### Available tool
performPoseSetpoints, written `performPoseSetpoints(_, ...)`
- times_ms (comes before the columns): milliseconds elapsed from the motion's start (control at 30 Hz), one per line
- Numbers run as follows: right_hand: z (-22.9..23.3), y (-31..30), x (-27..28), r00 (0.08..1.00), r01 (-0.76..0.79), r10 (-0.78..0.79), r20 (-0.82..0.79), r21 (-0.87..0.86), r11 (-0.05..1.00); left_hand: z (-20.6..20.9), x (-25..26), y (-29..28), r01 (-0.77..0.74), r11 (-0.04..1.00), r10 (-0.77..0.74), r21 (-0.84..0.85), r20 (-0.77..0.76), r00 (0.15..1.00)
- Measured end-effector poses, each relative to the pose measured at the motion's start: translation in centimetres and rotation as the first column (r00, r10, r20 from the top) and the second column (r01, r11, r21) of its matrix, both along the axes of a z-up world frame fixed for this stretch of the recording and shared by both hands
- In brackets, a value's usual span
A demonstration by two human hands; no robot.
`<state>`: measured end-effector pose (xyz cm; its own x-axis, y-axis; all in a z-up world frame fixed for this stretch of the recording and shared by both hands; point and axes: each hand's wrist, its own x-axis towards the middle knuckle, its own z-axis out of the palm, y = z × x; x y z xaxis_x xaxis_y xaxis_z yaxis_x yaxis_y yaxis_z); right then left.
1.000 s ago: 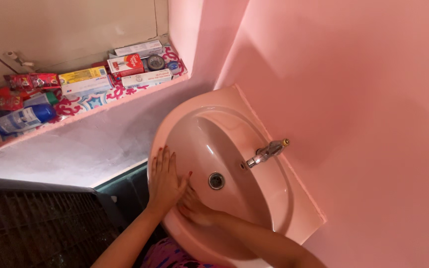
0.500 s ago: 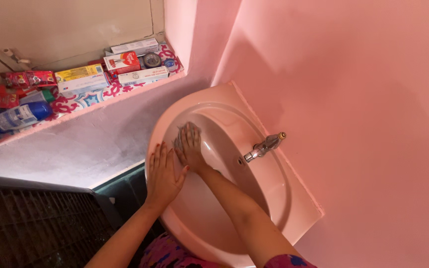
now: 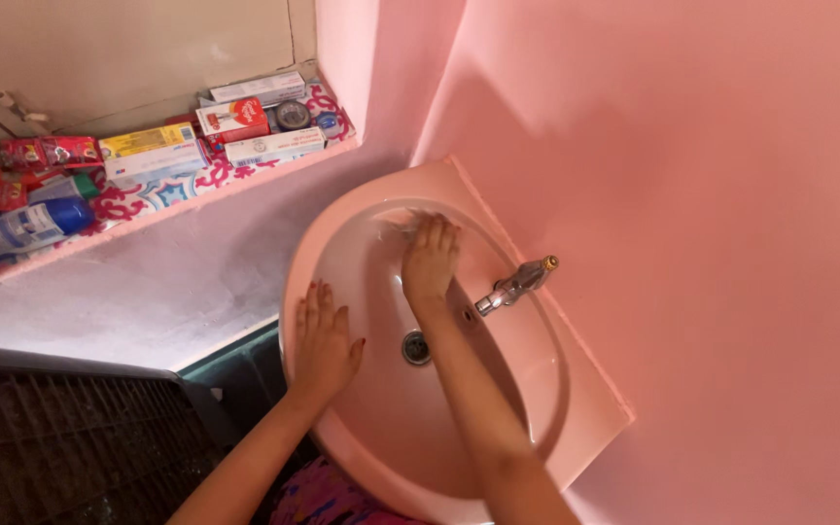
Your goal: The person uses a cloth to wipe the inside of a pink bathroom sink and the surrounding wall. They repeatedly wet the cloth under the tap, wring it out, and scrub the basin and wall surfaces.
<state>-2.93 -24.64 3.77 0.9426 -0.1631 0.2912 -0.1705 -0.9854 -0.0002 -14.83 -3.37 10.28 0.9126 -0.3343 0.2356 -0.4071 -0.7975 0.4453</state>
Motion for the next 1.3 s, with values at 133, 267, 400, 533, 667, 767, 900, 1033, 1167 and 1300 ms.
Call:
performPoseSetpoints(133, 1.1, -0.7, -3.1, 0.948, 0.263, -0.287, 0.135, 0.171, 0.95, 1.3, 1.2, -4.1, 0.106, 0.961, -0.121, -0.257, -0.044, 0.992)
performPoseSetpoints(267, 3.0, -1.8, -6.2, 0.895, 0.27, -0.3, 0.329, 0.134, 0.953, 3.1, 4.0, -7.5, 0.216, 0.938, -0.209, -0.27, 0.056, 0.976)
performPoseSetpoints(400, 3.7, -2.6, -5.2, 0.846, 0.176, -0.21, 0.49, 0.115, 0.978, 2.9, 7.5, -7.4, 0.187, 0.976, -0.177, -0.112, 0.088, 0.98)
performPoseSetpoints(533, 2.8, -2.5, -0.7, 0.806, -0.008, -0.082, 0.587, 0.149, 0.989, 1.9, 10.5, -3.5, 0.152, 0.988, -0.152, 0.008, 0.072, 0.986)
performPoseSetpoints(667, 0.2, 2.1, 4.5, 0.941, -0.135, 0.116, 0.317, 0.038, 0.99, 0.8, 11.1, 0.0, 0.136, 0.989, -0.143, 0.066, 0.124, 0.982)
performPoseSetpoints(767, -1.7, 5.1, 4.1, 0.866, -0.379, 0.313, 0.39, 0.102, 0.92, 0.7, 11.4, 0.5, 0.177, 0.981, -0.187, 0.076, 0.158, 0.97)
performPoseSetpoints(900, -1.6, 0.2, 3.9, 0.859, -0.461, 0.423, 0.287, 0.075, 0.884, 1.4, 12.2, -0.1, 0.279, 0.959, -0.284, 0.057, 0.139, 0.949)
performPoseSetpoints(1033, -0.3, -2.8, 2.7, 0.953, -0.086, 0.025, 0.302, 0.189, 0.978, 1.6, 12.3, -2.0, 0.303, 0.953, -0.304, 0.026, 0.119, 0.945)
performPoseSetpoints(1167, 1.3, -3.3, -1.3, 0.903, 0.023, -0.079, 0.421, 0.137, 0.99, -0.4, 11.6, -5.1, 0.364, 0.93, -0.355, -0.049, 0.141, 0.924)
performPoseSetpoints(1300, 2.6, -3.9, -4.3, 0.92, 0.015, -0.058, 0.388, 0.113, 0.993, -1.6, 10.2, -9.7, 0.467, 0.882, -0.459, -0.053, 0.117, 0.881)
